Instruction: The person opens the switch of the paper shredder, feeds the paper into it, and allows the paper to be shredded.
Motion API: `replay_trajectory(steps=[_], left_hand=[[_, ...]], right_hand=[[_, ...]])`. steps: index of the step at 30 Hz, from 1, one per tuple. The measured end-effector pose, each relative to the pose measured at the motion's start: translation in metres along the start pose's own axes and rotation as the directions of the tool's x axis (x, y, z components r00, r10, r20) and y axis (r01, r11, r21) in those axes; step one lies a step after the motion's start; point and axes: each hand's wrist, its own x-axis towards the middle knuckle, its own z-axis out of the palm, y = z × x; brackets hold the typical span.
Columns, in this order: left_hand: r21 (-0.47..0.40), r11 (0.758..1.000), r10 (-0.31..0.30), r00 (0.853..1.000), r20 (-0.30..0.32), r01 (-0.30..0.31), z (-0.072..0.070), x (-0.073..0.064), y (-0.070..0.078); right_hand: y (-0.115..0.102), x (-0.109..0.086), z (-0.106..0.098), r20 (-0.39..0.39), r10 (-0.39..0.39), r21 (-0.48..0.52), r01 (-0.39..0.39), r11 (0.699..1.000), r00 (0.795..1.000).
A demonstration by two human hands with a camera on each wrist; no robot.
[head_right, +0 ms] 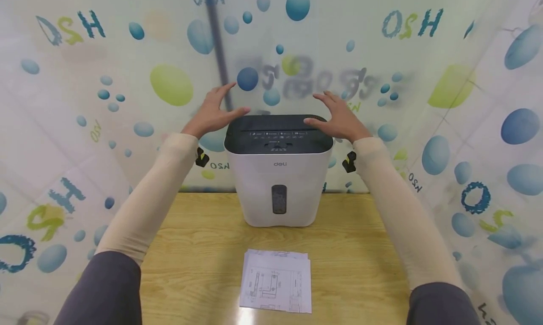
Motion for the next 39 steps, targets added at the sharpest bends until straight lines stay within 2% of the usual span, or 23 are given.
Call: replay_trajectory(steps=[6, 9, 15, 24, 28, 33, 39], left_hand=[[0.012, 1.000, 0.017, 0.998, -0.062, -0.016, -0.001, -0.018, -0.014], [-0.003, 1.000, 0.013, 0.997, -0.079, -0.013, 0.000, -0.028, -0.024], [-0.011, 0.999, 0.045, 0.993, -0.108, -0.046, 0.002, -0.043, -0.041], [0.077, 0.992, 0.108, 0.985, -0.135, -0.098, 0.009, -0.070, -0.065], [0.090, 0.990, 0.117, 0.983, -0.141, -0.105, 0.015, -0.080, -0.076], [0.084, 0.993, 0.096, 0.985, -0.145, -0.085, 0.027, -0.092, -0.087], [0.076, 0.996, 0.064, 0.989, -0.133, -0.054, 0.045, -0.111, -0.102]], right_hand=[[0.008, -0.013, 0.001, -0.029, 0.029, 0.000, -0.029, 1.000, 0.999], [0.012, -0.021, 0.002, -0.048, 0.046, 0.005, -0.046, 0.999, 0.998], [0.020, -0.035, 0.004, -0.096, 0.060, -0.005, -0.061, 0.998, 0.994], [0.032, -0.062, 0.020, -0.149, 0.036, -0.024, -0.040, 0.999, 0.988], [0.039, -0.075, 0.031, -0.170, 0.036, -0.025, -0.041, 0.999, 0.985], [0.050, -0.088, 0.045, -0.201, 0.064, -0.032, -0.071, 0.997, 0.978], [0.061, -0.105, 0.068, -0.184, 0.100, -0.034, -0.108, 0.994, 0.978]])
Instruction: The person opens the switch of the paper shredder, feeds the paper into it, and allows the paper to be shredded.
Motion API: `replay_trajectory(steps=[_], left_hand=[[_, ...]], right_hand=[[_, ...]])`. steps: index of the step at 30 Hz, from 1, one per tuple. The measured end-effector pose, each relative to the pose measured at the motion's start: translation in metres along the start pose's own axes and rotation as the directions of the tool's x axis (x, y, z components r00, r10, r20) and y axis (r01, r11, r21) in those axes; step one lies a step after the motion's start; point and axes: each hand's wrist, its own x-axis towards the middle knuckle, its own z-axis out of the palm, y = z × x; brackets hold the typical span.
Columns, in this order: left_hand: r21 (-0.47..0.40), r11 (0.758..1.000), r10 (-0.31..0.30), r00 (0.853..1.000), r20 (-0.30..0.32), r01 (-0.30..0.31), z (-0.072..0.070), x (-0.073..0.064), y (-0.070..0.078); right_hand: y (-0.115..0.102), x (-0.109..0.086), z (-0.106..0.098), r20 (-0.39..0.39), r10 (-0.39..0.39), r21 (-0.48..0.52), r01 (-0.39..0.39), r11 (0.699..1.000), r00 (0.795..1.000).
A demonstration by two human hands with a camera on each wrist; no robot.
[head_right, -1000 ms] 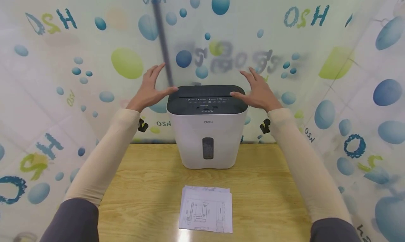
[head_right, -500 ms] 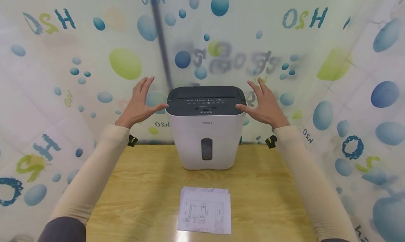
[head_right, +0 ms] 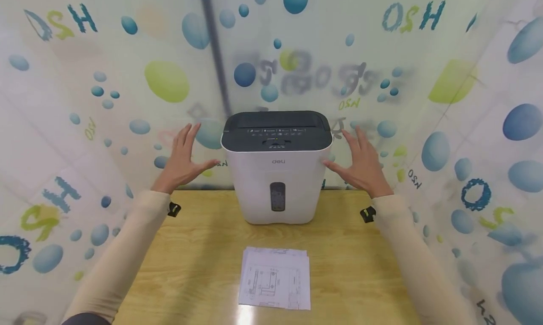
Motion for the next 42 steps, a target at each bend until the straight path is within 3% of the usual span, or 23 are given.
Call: replay_trajectory(steps=[10, 16, 25, 37, 42], left_hand=[[-0.072, 0.992, -0.095, 0.991, 0.090, 0.102, 0.034, -0.039, -0.017], [-0.067, 0.992, -0.096, 0.990, 0.099, 0.103, 0.051, -0.055, -0.020], [-0.010, 0.996, -0.088, 0.984, 0.154, 0.090, 0.092, -0.093, -0.021], [-0.058, 0.992, -0.099, 0.979, 0.177, 0.111, 0.137, -0.139, -0.019], [-0.095, 0.986, -0.111, 0.965, 0.236, 0.137, 0.154, -0.156, -0.013]], right_hand=[[0.012, -0.036, 0.027, 0.051, 0.039, -0.003, -0.039, 0.999, 0.998], [0.015, -0.051, 0.045, 0.042, 0.030, -0.002, -0.030, 1.000, 0.999], [0.021, -0.077, 0.083, 0.071, 0.028, -0.007, -0.028, 1.000, 0.997], [0.018, -0.118, 0.134, 0.103, 0.006, 0.039, -0.010, 0.999, 0.995], [0.013, -0.137, 0.156, 0.141, 0.005, 0.063, -0.014, 0.998, 0.990]])
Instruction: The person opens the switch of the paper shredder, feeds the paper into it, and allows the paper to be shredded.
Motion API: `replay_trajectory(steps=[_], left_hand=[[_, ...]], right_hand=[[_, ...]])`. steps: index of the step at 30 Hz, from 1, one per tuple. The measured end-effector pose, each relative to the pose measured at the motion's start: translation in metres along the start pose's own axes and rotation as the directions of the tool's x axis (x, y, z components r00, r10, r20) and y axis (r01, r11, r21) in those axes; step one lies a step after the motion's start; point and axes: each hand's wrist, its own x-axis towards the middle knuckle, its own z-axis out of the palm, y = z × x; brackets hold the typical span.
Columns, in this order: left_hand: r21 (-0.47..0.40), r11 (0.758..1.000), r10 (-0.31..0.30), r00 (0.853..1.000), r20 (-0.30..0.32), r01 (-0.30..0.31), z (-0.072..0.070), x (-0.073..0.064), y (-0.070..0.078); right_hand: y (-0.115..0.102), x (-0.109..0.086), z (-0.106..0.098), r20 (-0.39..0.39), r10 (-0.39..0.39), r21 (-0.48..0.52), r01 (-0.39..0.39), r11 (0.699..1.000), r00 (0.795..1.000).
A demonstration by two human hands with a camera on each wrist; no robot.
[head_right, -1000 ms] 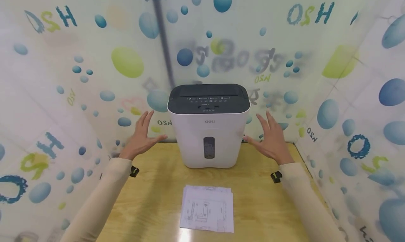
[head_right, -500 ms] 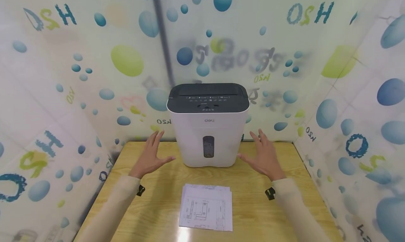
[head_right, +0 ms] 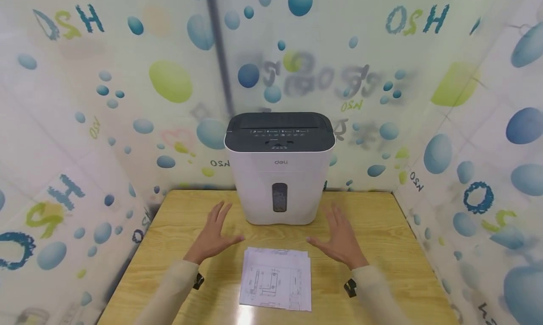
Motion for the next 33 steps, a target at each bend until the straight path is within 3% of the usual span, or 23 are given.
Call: replay_trajectory(steps=[6, 10, 17, 26, 28, 33], left_hand=[[-0.017, 1.000, 0.012, 0.999, 0.037, -0.011, 0.022, -0.016, 0.001], [-0.030, 0.999, 0.018, 0.998, 0.068, -0.016, 0.034, -0.027, 0.002], [-0.059, 0.998, 0.021, 0.993, 0.119, -0.014, 0.054, -0.046, 0.004], [-0.072, 0.995, 0.078, 0.975, 0.210, -0.064, 0.080, -0.061, 0.013], [-0.056, 0.994, 0.101, 0.970, 0.220, -0.090, 0.087, -0.064, 0.016], [0.043, 0.974, 0.205, 0.949, 0.240, -0.222, 0.098, -0.070, 0.021]], right_hand=[[-0.006, -0.013, 0.025, 0.028, -0.010, 0.026, 0.009, 1.000, 1.000], [-0.012, -0.023, 0.037, 0.098, 0.007, 0.039, -0.010, 0.999, 0.995], [-0.020, -0.043, 0.061, 0.252, -0.075, 0.081, 0.056, 0.995, 0.965], [-0.031, -0.063, 0.087, 0.360, -0.115, 0.109, 0.080, 0.991, 0.926], [-0.032, -0.066, 0.090, 0.365, -0.132, 0.102, 0.102, 0.990, 0.921], [-0.029, -0.072, 0.096, 0.360, -0.188, 0.099, 0.163, 0.982, 0.914]])
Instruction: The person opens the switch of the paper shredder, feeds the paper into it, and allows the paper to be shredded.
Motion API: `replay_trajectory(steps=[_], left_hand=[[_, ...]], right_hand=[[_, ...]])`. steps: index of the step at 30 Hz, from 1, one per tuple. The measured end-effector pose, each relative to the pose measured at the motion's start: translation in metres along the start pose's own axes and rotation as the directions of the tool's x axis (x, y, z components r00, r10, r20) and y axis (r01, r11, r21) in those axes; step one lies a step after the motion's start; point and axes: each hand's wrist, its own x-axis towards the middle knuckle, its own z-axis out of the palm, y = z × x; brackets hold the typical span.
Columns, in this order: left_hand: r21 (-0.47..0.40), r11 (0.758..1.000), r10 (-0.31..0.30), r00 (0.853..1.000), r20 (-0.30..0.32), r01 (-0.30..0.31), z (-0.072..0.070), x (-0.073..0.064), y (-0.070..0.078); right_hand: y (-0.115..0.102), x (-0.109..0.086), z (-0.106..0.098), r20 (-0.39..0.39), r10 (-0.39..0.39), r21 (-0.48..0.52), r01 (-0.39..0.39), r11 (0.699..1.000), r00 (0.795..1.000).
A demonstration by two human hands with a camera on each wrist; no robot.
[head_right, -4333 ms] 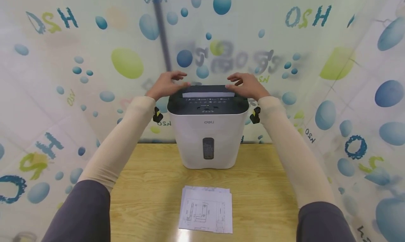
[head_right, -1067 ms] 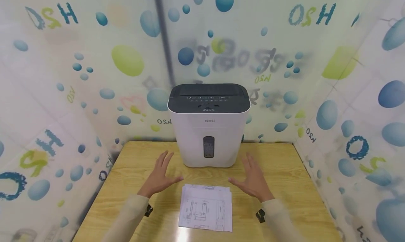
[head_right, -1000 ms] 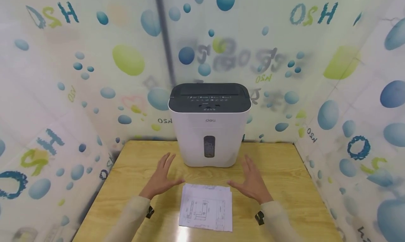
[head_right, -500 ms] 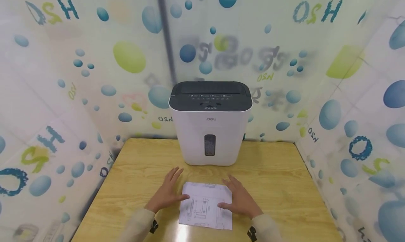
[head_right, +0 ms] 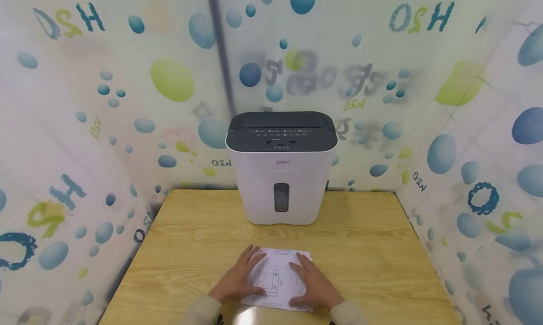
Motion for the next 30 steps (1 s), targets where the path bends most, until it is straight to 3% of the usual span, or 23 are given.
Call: replay_trajectory(steps=[4, 11, 20, 26, 30], left_hand=[[0.058, 0.997, 0.047, 0.998, 0.037, -0.049, 0.005, -0.004, 0.003], [0.018, 0.999, 0.028, 0.994, 0.109, -0.030, 0.008, -0.010, 0.003], [0.053, 0.995, 0.082, 0.996, 0.034, -0.084, 0.013, -0.012, 0.003], [0.089, 0.994, 0.062, 0.998, 0.001, -0.062, 0.018, -0.011, 0.001], [0.114, 0.992, 0.060, 0.998, -0.008, -0.058, 0.020, -0.008, -0.001]], right_hand=[[0.001, -0.001, 0.003, -0.016, -0.036, -0.014, 0.036, 0.999, 0.999], [0.001, 0.000, 0.004, 0.034, 0.015, 0.007, -0.016, 1.000, 0.999], [0.002, 0.000, 0.005, 0.052, 0.033, 0.029, -0.035, 0.999, 0.998], [0.005, -0.002, 0.009, 0.034, 0.001, 0.014, -0.002, 1.000, 0.999], [0.006, -0.002, 0.010, 0.042, 0.025, 0.014, -0.025, 1.000, 0.999]])
